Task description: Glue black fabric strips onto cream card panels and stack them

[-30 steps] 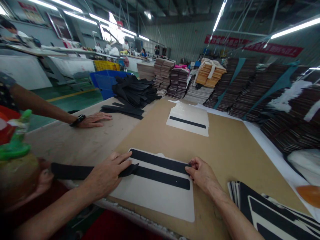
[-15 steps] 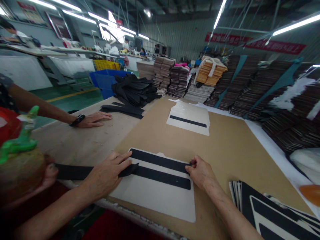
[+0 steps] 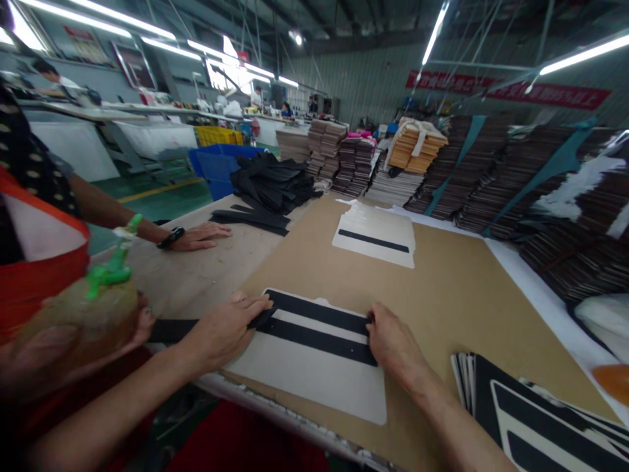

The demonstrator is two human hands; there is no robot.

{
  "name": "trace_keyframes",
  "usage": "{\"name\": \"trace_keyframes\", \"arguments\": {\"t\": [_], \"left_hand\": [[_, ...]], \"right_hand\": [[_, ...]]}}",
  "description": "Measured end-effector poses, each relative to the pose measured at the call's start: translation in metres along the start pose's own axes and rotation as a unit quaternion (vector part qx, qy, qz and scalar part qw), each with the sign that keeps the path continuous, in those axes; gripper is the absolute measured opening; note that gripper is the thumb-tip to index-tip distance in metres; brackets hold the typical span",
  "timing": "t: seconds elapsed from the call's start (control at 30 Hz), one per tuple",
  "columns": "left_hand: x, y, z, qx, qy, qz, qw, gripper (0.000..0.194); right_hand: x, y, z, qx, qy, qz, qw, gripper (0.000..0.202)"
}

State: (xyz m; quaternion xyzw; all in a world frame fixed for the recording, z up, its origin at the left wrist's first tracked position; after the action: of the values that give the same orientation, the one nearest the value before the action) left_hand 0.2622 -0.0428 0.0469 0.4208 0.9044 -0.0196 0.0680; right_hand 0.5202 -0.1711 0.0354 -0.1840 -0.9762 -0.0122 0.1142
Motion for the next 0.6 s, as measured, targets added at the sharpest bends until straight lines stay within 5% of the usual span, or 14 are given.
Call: {"name": "trace_keyframes", "arguments": {"t": [0.23,0.43,0.6], "left_hand": [[-0.031,0.012,-0.012,0.019,0.12,0.011,0.993,0.059],[-0.042,0.022,-0.012,0.029,0.136,-0.02,0.99,0.047],[-0.032,0.024,-0.01,0.011,0.115,-0.022,0.993,0.042]], "right_hand": [[0.07,-0.017,0.0,0.081,-0.226,-0.163,0.957,0.076],[0.096,-0.009,0.006,0.131,-0.265,-0.177,0.939,0.076],[0.083,-0.011,0.007,0.117,-0.244,-0.167,0.948,0.068]]}}
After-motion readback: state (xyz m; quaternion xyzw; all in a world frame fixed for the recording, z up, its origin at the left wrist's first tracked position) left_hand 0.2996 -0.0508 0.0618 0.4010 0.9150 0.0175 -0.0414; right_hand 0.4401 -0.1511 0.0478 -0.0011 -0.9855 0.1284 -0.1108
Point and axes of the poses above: each hand's wrist, its own y-axis towards the middle knuckle, its own z-axis out of the palm, x = y × z, the point moved 9 cm from there along y, towards the middle knuckle, and after that the axes turned 6 degrees about -z, right-handed, at the moved point
